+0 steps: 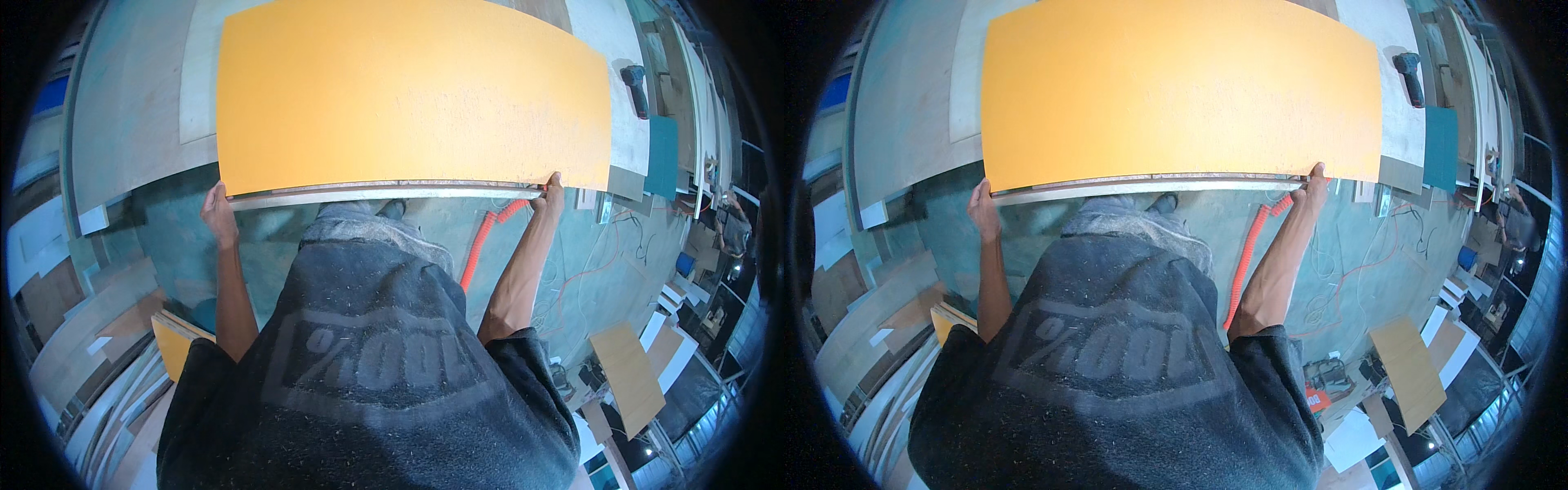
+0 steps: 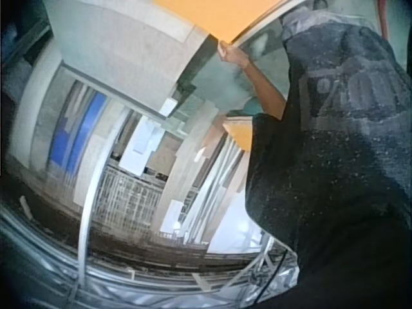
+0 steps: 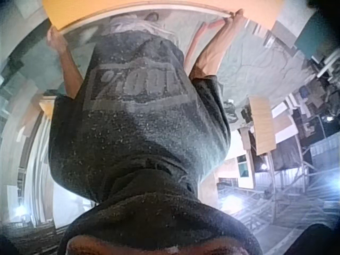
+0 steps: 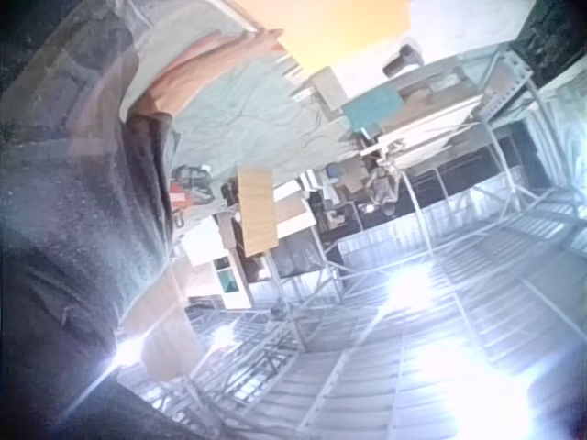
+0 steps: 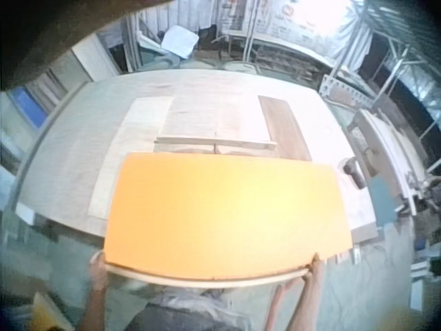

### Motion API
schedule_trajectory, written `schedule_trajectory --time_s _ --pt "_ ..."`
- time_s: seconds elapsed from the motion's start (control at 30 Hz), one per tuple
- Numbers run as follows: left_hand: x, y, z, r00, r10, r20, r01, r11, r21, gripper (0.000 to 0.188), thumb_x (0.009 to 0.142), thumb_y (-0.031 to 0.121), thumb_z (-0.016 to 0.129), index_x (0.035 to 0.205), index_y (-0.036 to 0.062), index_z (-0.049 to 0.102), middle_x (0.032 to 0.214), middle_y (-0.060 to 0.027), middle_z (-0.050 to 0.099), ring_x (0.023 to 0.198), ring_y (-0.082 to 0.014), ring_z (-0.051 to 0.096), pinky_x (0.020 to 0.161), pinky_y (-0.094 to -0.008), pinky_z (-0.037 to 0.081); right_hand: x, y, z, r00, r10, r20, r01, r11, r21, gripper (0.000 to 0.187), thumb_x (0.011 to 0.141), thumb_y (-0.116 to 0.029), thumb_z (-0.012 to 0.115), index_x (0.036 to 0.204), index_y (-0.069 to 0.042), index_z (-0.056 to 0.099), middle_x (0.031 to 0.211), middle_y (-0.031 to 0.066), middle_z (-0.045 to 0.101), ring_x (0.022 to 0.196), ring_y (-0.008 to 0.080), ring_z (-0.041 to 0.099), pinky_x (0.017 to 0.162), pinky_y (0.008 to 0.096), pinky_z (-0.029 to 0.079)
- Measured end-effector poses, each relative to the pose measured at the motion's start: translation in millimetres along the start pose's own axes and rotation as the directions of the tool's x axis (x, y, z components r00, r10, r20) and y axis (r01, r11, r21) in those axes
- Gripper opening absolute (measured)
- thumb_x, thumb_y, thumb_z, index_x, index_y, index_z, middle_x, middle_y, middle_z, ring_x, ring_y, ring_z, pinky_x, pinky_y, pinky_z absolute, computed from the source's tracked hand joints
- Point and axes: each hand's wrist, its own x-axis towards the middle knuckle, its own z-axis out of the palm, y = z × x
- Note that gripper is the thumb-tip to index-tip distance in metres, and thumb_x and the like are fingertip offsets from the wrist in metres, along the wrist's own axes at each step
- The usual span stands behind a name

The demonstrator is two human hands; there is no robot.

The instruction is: The person positions and aligns a yellow wooden panel on top of a larger wooden surface, repeatedly lifting and shifting it with their hands.

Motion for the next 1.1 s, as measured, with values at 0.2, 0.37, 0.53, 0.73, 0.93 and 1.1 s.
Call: schedule_trajectory --time_s 0.2,0.37,0.53,0.73,0.93,1.1 --pt "2.7 6.6 12.1 0.995 -0.083 -0.048 0.083 0.997 -0.007 0.027 0.101 0.017 0.066 0.09 -0.006 0.074 0.082 0.0011 0.067 0.079 -0.0084 0.056 0.074 -0.0284 0.046 13.5 0.3 -9.6 0.994 -0.111 -0.016 0.111 0.994 -0.011 0.039 0.115 -0.036 0.045 0.129 -0.006 0.064 0.128 0.013 0.07 0.11 0.0326 0.069 0.089 0.0562 0.058" --pt "1.6 8.9 13.0 0.995 -0.044 -0.088 0.049 0.997 0.054 0.034 0.096 0.021 0.067 0.072 -0.003 0.064 0.07 0.0022 0.057 0.072 -0.0081 0.048 0.066 -0.0312 0.041 -9.1 1.9 2.0 0.99 -0.138 0.032 0.138 0.99 -0.007 0.045 0.115 -0.033 0.043 0.139 0.002 0.058 0.142 0.0192 0.064 0.127 0.037 0.064 0.109 0.0632 0.05" --pt "2.8 12.1 24.3 0.977 -0.096 -0.193 0.117 0.988 0.099 0.043 0.093 0.025 0.069 0.064 -0.0027 0.055 0.065 0.0006 0.053 0.069 -0.0091 0.044 0.062 -0.0349 0.037 -18.3 -3.2 7.7 0.985 -0.169 0.016 0.17 0.985 -0.013 0.045 0.115 -0.028 0.043 0.143 0.005 0.053 0.144 0.0219 0.061 0.128 0.0386 0.063 0.109 0.0633 0.05" --pt "2.5 11.3 19.5 0.981 -0.044 -0.19 0.069 0.99 0.126 0.045 0.092 0.024 0.069 0.062 -0.004 0.051 0.061 -0.0012 0.05 0.066 -0.0107 0.042 0.059 -0.0389 0.036 -24.6 2.2 6.8 0.979 -0.203 -0.015 0.203 0.979 0.0 0.043 0.112 -0.023 0.047 0.143 0.007 0.051 0.14 0.0213 0.062 0.125 0.039 0.064 0.103 0.0633 0.054" --pt "5.9 4.8 17.3 0.976 -0.05 -0.212 0.092 0.977 0.191 0.047 0.09 0.024 0.07 0.06 -0.0052 0.048 0.058 -0.0058 0.049 0.063 -0.0136 0.042 0.059 -0.043 0.037 -26.3 5.1 12.0 0.971 -0.232 -0.053 0.231 0.973 -0.013 0.042 0.107 -0.012 0.051 0.142 0.011 0.05 0.135 0.0217 0.063 0.116 0.0365 0.069 0.095 0.0582 0.059" --pt "14.8 0.4 17.3 0.985 -0.004 -0.174 0.067 0.931 0.358 0.041 0.088 0.022 0.072 0.061 -0.004 0.054 0.063 -0.0117 0.055 0.064 -0.0181 0.048 0.062 -0.0456 0.042 -11.8 -2.3 -3.2 0.98 -0.198 0.006 0.197 0.979 0.046 0.047 0.105 -0.014 0.056 0.144 0.012 0.048 0.133 0.0214 0.064 0.11 0.0341 0.071 0.089 0.0514 0.062"
